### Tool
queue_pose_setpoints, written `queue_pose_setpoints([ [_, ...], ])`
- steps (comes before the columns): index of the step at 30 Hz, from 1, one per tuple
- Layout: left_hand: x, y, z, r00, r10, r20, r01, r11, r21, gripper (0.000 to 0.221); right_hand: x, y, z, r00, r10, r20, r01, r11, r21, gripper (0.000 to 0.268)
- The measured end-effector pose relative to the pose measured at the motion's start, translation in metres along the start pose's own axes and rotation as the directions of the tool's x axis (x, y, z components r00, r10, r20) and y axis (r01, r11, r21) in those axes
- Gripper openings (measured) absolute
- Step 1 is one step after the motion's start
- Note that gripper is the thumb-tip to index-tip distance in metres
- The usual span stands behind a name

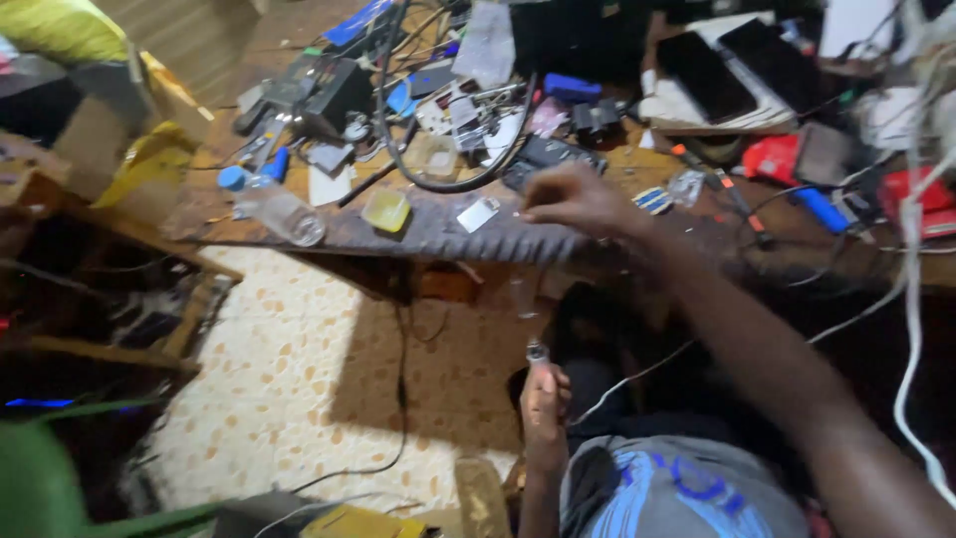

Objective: Soldering electronic components onto a mobile phone motherboard using a soldering iron.

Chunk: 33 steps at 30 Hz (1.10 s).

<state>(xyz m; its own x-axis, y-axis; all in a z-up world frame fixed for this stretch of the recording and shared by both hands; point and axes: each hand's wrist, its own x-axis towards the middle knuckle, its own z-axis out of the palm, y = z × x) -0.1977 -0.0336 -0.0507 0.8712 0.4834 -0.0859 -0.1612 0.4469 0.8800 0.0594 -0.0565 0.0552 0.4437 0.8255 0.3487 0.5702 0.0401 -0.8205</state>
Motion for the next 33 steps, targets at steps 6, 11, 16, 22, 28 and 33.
queue_pose_setpoints([
  [6, 0.020, -0.035, 0.056, 0.944, -0.134, 0.303, 0.089, 0.983, 0.159, 0.045, -0.118, -0.028, -0.094, 0.949, 0.286, -0.135, -0.297, 0.952, -0.069, 0.007],
  [11, 0.025, -0.054, 0.083, 0.930, -0.101, 0.354, -0.030, 0.938, 0.346, 0.038, -0.173, -0.025, -0.086, 0.892, 0.357, -0.277, -0.429, 0.862, -0.271, 0.010],
  [16, 0.030, -0.070, 0.067, 0.939, -0.133, 0.317, -0.063, 0.839, 0.540, 0.030, -0.177, -0.004, -0.072, 0.866, 0.341, -0.367, -0.466, 0.817, -0.340, 0.010],
  [22, 0.024, -0.037, 0.071, 0.950, -0.147, 0.275, -0.064, 0.772, 0.633, 0.025, -0.164, 0.012, -0.065, 0.902, 0.302, -0.309, -0.410, 0.824, -0.391, 0.009],
  [28, 0.023, -0.041, 0.071, 0.957, -0.155, 0.245, -0.038, 0.771, 0.636, 0.018, -0.159, 0.008, -0.068, 0.888, 0.353, -0.294, -0.453, 0.777, -0.437, 0.007],
  [33, 0.024, -0.038, 0.073, 0.953, -0.183, 0.242, -0.021, 0.756, 0.655, 0.015, -0.161, 0.006, -0.066, 0.859, 0.381, -0.342, -0.503, 0.749, -0.430, 0.009],
])
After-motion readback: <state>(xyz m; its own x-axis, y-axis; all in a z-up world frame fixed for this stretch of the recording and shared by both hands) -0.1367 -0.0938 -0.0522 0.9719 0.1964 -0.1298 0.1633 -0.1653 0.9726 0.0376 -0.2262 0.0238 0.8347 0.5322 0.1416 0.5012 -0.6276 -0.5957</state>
